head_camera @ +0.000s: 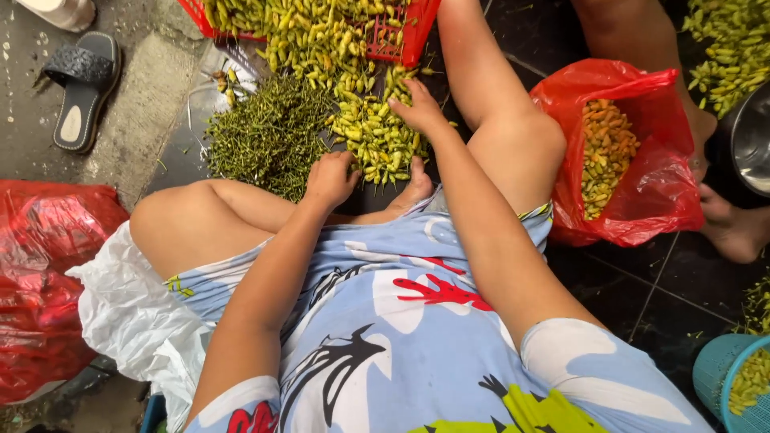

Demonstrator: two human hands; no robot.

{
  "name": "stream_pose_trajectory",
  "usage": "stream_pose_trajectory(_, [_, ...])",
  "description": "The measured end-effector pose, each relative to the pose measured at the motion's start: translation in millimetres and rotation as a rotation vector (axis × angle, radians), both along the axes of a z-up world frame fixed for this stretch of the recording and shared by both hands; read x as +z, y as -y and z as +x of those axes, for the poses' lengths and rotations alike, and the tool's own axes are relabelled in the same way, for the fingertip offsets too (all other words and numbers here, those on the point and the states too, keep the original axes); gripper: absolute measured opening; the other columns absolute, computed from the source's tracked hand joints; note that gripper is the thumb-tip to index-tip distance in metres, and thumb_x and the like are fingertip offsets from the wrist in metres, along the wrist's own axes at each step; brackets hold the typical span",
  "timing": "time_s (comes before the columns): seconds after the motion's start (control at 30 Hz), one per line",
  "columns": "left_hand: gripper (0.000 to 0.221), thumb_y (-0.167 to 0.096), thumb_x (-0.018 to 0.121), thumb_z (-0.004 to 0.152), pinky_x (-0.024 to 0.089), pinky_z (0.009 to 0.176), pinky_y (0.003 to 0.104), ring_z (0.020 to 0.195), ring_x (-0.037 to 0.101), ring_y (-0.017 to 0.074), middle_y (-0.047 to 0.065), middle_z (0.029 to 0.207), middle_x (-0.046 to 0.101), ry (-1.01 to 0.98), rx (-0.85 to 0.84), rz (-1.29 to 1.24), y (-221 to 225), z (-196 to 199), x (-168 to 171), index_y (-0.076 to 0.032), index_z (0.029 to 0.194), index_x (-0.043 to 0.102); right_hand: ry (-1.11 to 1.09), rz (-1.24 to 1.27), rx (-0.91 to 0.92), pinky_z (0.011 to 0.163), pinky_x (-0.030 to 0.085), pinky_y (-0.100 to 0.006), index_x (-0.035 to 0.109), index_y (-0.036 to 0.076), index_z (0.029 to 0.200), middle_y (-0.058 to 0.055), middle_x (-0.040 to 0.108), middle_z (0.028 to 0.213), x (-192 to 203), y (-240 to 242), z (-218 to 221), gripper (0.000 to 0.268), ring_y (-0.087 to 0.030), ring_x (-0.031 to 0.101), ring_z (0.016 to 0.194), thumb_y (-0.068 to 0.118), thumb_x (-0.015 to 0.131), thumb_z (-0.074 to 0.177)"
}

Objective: Sorting and plucking green buds from stems and placing them into a plastic bag while sitting on the floor.

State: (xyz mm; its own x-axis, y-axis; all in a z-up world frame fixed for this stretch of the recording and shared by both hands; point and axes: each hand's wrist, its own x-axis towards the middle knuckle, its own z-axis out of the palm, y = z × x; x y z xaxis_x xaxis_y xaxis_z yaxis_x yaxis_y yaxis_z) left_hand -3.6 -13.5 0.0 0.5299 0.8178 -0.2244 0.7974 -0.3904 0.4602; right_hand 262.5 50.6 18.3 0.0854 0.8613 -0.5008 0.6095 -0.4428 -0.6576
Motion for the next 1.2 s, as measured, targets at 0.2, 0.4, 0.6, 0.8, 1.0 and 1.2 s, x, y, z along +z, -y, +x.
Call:
stream_pose_trajectory(0.2, [0.019, -0.026, 0.065, 0.102, 0.056, 0.085, 0.045, 0.096, 0.068, 0.0285, 0.006, 0.095, 0.068, 0.123, 0.135, -0.004, -1.8, -1.3, 36.0, -0.011, 0.114, 0.065, 0.146, 0.311, 0.171, 0.111, 0.043, -0.056, 0.061, 0.006, 0.14, -0.027, 0.051, 0.14, 62.8, 57.7, -20.7, 0.054, -0.049, 0.045, 0.138, 0.03, 0.08, 0.096])
stream_pose_trajectory(0.4, [0.026, -0.015, 0.074, 0.096, 0.055, 0.092, 0.045, 0.111, 0.058, 0.0275, 0.004, 0.116, 0.058, 0.066, 0.084, 0.19, -30.1, 22.3, 15.7, -0.015, 0.12, 0.064, -0.042, 0.366, 0.303, 0.098, 0.042, -0.045, 0.07, 0.009, 0.124, -0.011, 0.077, 0.101, 62.6, 129.8, -60.4, 0.038, -0.033, 0.072, 0.104, 0.031, 0.076, 0.094])
stream_pose_trajectory(0.6, [0.018, -0.019, 0.076, 0.095, 0.055, 0.089, 0.042, 0.101, 0.064, 0.0225, -0.001, 0.101, 0.062, 0.143, 0.144, 0.192, -23.5, 29.5, 9.3, -0.018, 0.108, 0.064, -0.075, 0.489, 0.063, 0.068, 0.059, -0.037, 0.072, 0.01, 0.118, -0.01, 0.07, 0.092, 28.5, 97.8, -50.3, 0.035, -0.026, 0.073, 0.078, 0.027, 0.082, 0.09])
stream_pose_trajectory(0.8, [0.022, -0.021, 0.087, 0.087, 0.054, 0.075, 0.036, 0.083, 0.069, 0.0205, 0.001, 0.09, 0.075, 0.648, 0.328, 0.02, 12.8, 22.8, 59.3, -0.02, 0.104, 0.073, -0.529, 0.604, -0.201, 0.065, 0.057, -0.022, 0.077, 0.014, 0.113, -0.006, 0.069, 0.096, 48.5, 90.2, -65.8, 0.029, -0.011, 0.069, 0.077, 0.024, 0.089, 0.088])
stream_pose_trajectory(1.0, [0.022, -0.017, 0.083, 0.092, 0.049, 0.069, 0.024, 0.083, 0.065, 0.0119, 0.0, 0.093, 0.075, 0.81, 0.436, -0.176, 43.1, 0.5, 90.3, -0.017, 0.111, 0.071, 0.323, 0.299, 0.573, 0.086, 0.048, -0.052, 0.066, 0.017, 0.116, -0.014, 0.066, 0.112, 182.4, 187.5, -15.4, 0.054, -0.04, 0.065, 0.106, 0.047, 0.085, 0.076])
stream_pose_trajectory(1.2, [0.02, -0.013, 0.08, 0.095, 0.049, 0.065, 0.021, 0.081, 0.064, 0.0109, 0.0, 0.093, 0.074, 0.899, 0.543, -0.229, 41.8, -13.5, 49.8, -0.015, 0.112, 0.07, 0.337, 0.585, 0.511, 0.081, 0.045, -0.041, 0.071, 0.021, 0.091, -0.003, 0.066, 0.085, 131.5, 237.9, 25.0, 0.011, -0.027, 0.064, 0.086, 0.032, 0.076, 0.09])
